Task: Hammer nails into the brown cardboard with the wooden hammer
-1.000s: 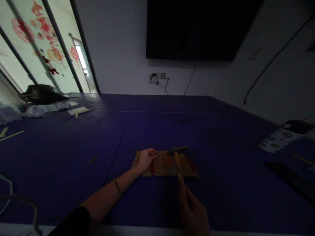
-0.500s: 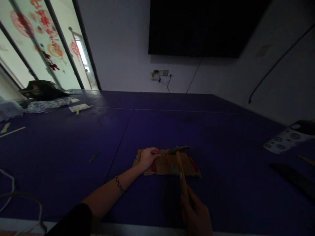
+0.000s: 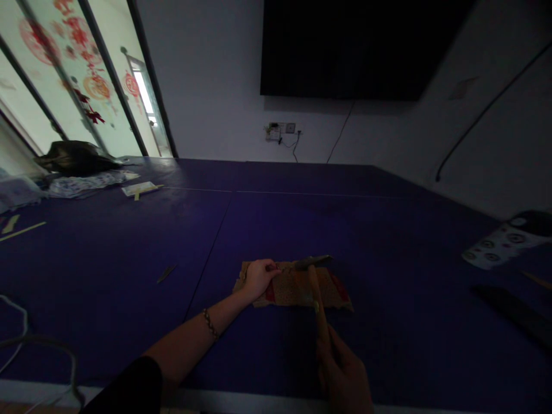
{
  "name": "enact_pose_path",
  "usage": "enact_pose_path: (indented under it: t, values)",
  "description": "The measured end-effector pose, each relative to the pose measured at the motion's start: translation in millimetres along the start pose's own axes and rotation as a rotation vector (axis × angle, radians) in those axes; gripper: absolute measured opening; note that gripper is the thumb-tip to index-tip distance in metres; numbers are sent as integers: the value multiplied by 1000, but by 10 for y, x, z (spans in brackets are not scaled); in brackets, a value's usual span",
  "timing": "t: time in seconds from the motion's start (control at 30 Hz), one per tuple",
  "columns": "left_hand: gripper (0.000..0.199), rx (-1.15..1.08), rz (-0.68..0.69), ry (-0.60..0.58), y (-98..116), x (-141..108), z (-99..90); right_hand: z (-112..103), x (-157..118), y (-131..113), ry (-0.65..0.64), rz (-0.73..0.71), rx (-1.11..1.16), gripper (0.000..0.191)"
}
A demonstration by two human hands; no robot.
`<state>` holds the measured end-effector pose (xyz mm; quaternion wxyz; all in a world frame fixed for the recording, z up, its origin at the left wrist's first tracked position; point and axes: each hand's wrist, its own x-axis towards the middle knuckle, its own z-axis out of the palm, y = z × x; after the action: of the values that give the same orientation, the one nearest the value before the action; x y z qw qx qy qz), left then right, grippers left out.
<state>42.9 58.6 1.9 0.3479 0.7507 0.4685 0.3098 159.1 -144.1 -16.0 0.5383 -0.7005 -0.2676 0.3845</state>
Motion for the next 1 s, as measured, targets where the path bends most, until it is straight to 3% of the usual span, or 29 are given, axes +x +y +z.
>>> enact_pose_path:
  t: [0.57, 0.8, 1.0]
  values:
    - [10, 98, 12, 5, 23, -8, -22, -63, 15, -60, -82, -28, -158, 73]
    - [8, 104, 13, -6, -5, 11, -12, -17, 4, -48, -17, 8, -33, 73]
    - [6, 97, 0, -11, -27, 30, 16, -59, -110, -278, -5, -28, -109, 78]
